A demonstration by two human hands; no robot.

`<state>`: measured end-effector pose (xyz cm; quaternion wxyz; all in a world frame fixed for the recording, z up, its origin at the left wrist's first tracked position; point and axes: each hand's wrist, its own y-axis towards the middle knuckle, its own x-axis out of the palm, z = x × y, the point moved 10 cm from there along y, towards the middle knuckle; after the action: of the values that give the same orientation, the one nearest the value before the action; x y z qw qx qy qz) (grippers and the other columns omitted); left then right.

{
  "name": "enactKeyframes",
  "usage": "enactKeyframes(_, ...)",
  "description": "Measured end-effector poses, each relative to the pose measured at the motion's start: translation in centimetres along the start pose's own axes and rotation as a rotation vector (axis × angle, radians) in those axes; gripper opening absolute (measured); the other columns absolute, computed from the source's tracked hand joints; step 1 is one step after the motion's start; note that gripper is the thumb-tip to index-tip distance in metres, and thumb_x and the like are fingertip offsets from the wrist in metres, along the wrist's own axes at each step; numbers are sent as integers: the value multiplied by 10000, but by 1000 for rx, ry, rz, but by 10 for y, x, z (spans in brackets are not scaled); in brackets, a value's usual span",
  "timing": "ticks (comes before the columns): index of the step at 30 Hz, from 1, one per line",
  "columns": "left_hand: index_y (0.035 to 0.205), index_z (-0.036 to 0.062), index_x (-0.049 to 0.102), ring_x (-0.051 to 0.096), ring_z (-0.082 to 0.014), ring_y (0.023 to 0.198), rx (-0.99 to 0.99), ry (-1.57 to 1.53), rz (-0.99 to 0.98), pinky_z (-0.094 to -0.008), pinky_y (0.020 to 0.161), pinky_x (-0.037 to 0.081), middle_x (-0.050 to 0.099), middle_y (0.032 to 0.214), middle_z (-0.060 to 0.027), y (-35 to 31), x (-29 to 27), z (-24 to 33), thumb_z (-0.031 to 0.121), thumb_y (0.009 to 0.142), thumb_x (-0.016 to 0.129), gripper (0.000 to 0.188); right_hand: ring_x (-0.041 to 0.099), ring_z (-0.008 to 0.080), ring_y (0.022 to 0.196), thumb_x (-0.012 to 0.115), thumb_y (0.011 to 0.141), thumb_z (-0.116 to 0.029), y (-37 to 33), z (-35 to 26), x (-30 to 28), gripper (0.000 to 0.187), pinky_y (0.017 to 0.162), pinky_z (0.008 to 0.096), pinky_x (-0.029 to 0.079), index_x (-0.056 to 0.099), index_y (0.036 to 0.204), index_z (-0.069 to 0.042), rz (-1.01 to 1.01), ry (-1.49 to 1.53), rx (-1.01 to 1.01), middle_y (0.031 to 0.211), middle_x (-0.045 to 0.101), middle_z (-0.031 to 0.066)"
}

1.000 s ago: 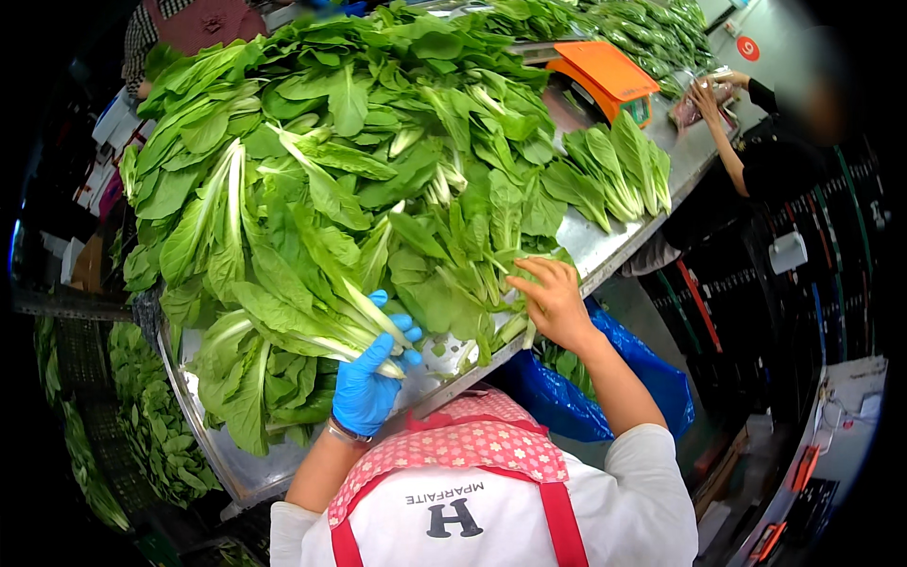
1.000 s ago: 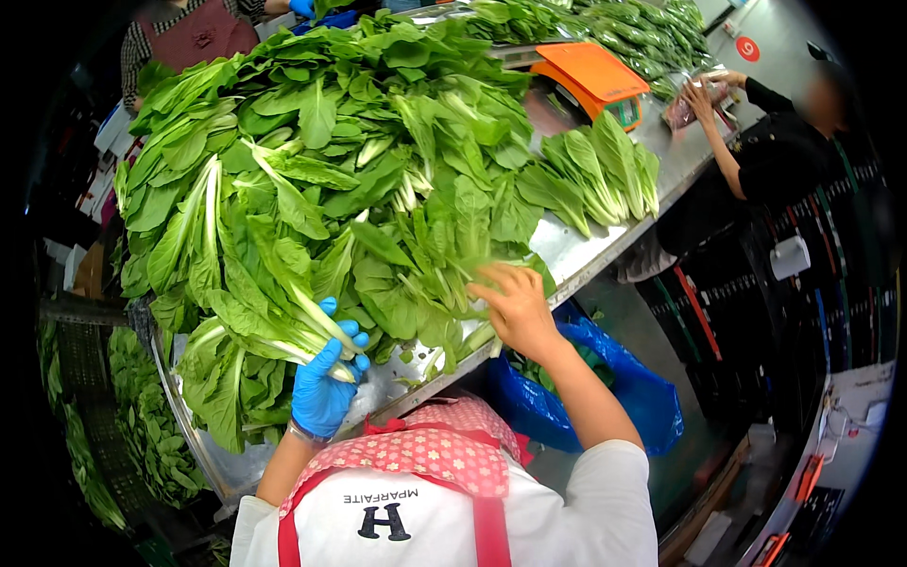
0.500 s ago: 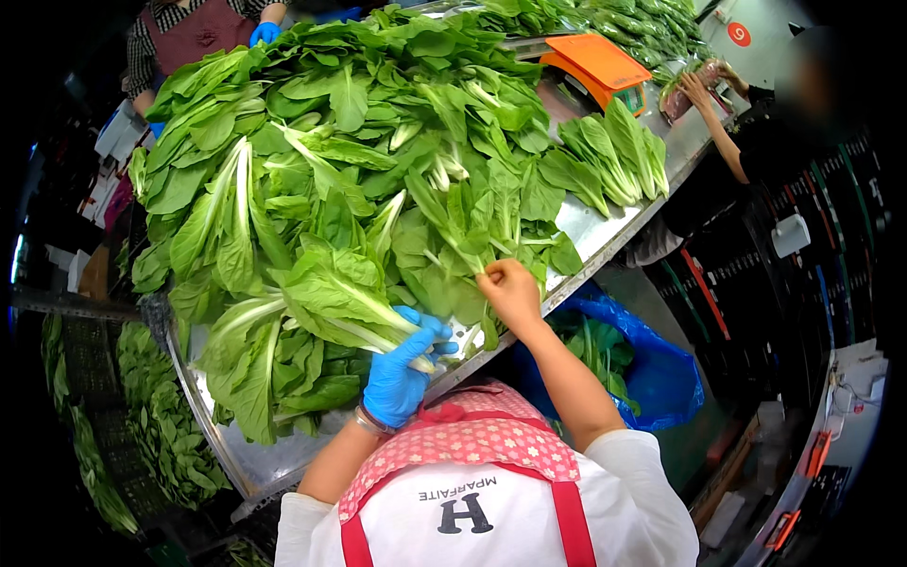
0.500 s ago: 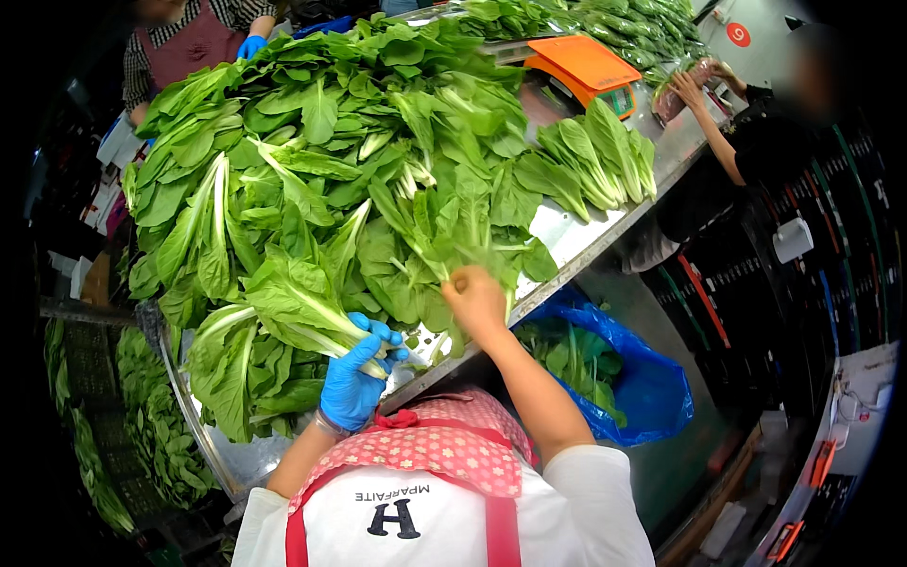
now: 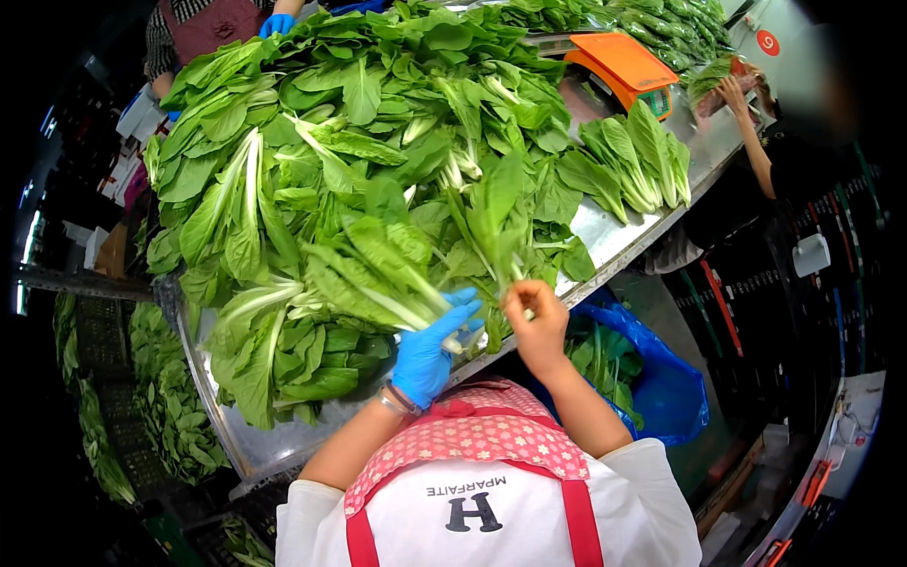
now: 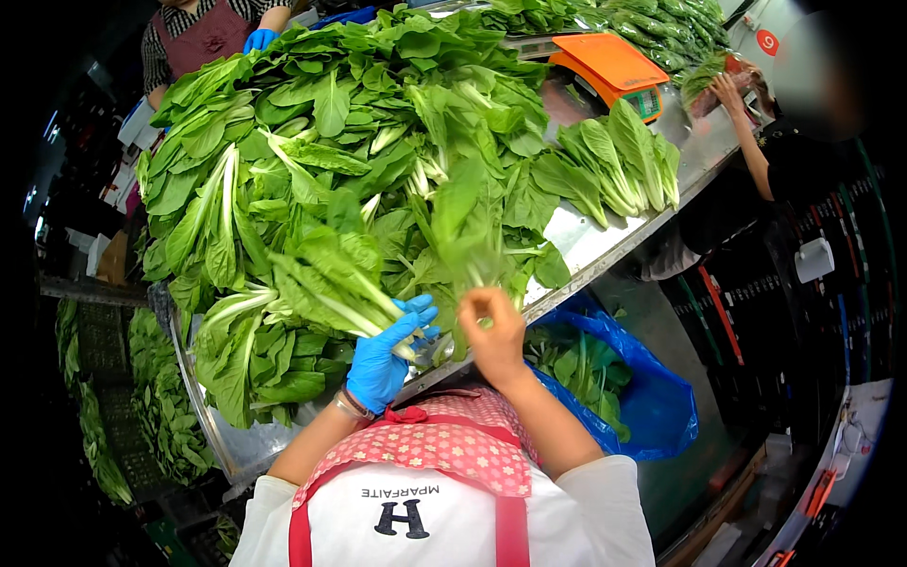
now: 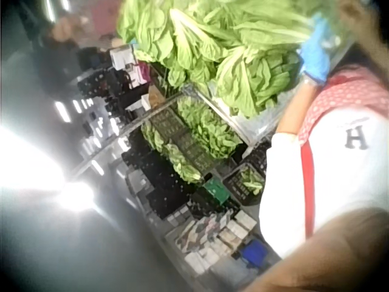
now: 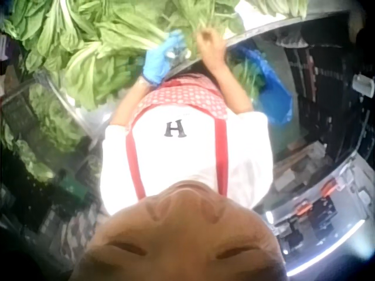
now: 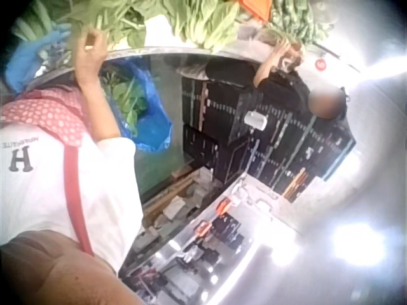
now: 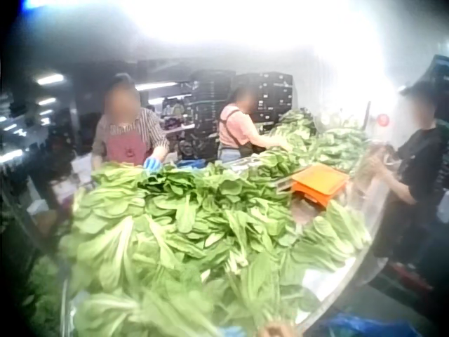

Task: The person sorts leafy green vegetables by hand at a long metal table, picking up bunches, removing lower leaves, and placing them into a blue plastic bag.

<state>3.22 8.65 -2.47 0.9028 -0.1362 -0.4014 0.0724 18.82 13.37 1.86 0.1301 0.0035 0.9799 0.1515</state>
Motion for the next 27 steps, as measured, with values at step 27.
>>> enactKeyframes(27, 1067, 16, 574, 623, -148, 816, 105, 194, 64, -245, 663, 489, 629, 958, -60, -21, -21, 39, 23, 819, 626, 253, 587, 128, 725, 703, 806, -113, -5, -32, 69, 157, 634, 240, 457, 605, 846, 3, -333, 293, 202, 858, 568, 70)
